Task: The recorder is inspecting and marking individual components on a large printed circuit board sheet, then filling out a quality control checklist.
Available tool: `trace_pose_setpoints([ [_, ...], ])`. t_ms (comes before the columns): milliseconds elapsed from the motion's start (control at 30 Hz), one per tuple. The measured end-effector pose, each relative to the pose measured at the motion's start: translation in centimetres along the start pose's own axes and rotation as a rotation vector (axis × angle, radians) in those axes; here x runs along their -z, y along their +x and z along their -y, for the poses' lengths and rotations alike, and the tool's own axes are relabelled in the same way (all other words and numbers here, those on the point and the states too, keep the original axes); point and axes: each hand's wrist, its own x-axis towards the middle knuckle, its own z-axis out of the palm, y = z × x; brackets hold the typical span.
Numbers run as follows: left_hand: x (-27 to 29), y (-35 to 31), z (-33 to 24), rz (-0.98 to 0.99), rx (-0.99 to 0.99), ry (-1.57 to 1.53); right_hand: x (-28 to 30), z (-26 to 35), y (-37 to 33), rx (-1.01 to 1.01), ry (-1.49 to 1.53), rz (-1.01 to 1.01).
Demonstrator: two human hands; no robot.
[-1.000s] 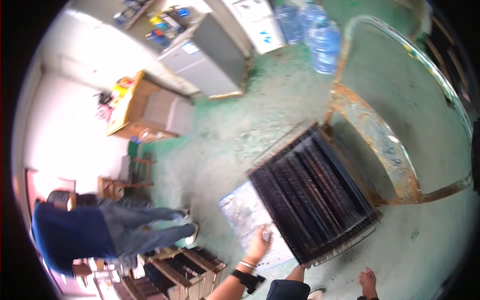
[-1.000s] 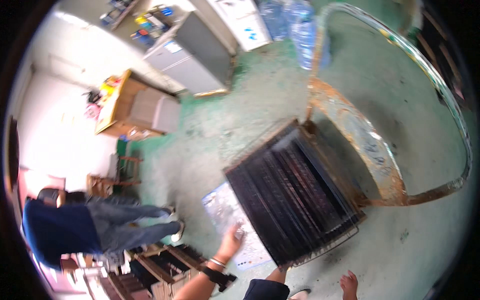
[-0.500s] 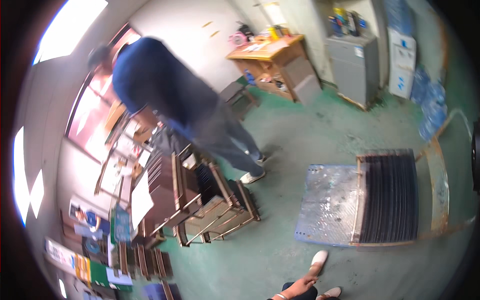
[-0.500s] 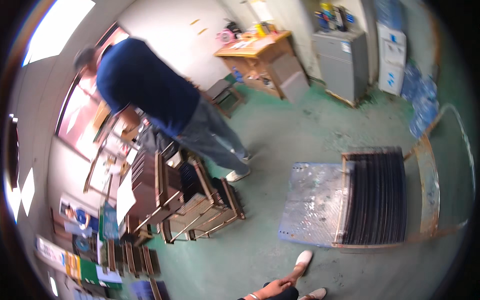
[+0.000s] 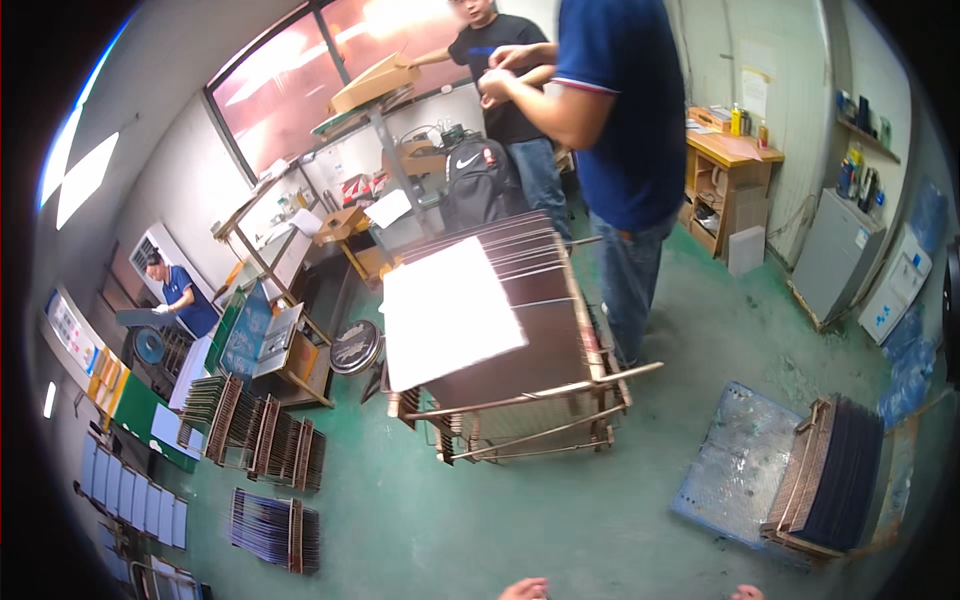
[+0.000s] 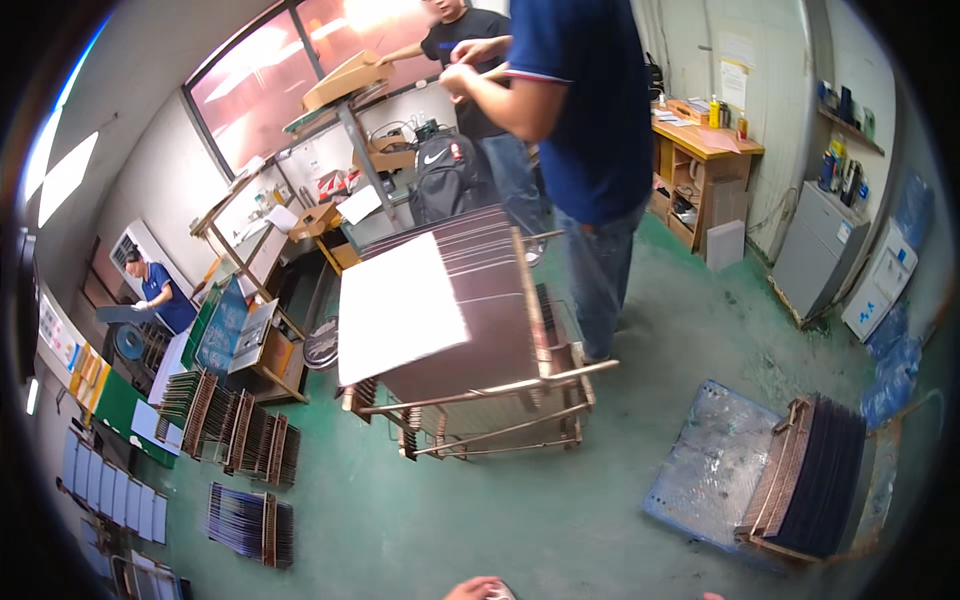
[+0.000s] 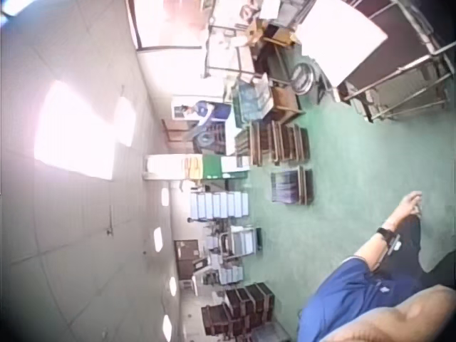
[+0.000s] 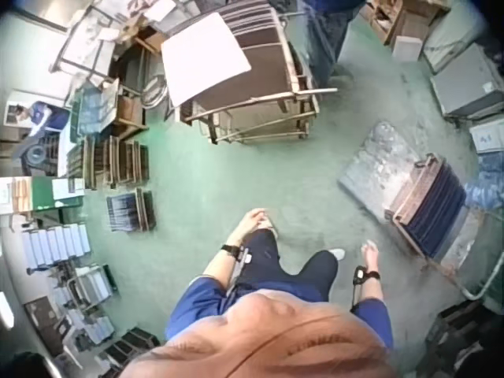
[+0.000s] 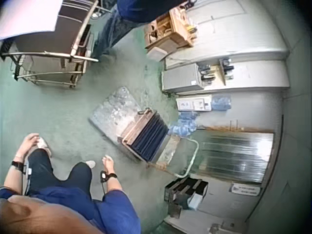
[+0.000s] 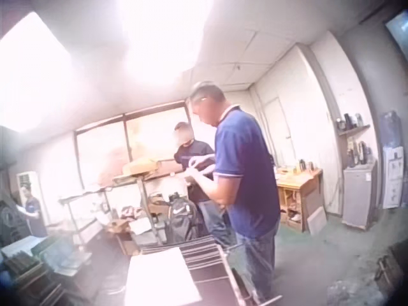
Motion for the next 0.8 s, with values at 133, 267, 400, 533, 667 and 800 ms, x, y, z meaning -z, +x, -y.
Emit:
trace_pose_setpoints([
  [133, 16.9, -2.3, -6.5, -0.304, -0.17, 0.039, -18.9, 9.5, -2.5, 0.135, -0.179, 0.31],
  [267, 27.9, -2.0, -15.8, -0.436, -0.36, 0.101, -33.2, 18.7, -7.6, 0.161, -0.155, 0.406],
  [400, 31.2, 0.9, -25.6, -0.357, -0.339, 0.0, -40.1, 24.0, -9.2, 0.221, -0.068, 0.444],
  [533, 34.3, 5.6, -30.3, -0.202, -0.333, -0.046, -45.9, 29.4, -10.7, 0.257, 0.18, 0.379],
  [667, 37.0, 10.7, -35.3, -0.109, -0.328, 0.08, -51.8, 32.7, -11.7, 0.29, 0.506, 0.318],
  [800, 38.7, 15.0, -41.7, -0.07, -0.347, 0.107, -56.7, 32.4, -12.6, 0.283, 0.659, 0.288],
])
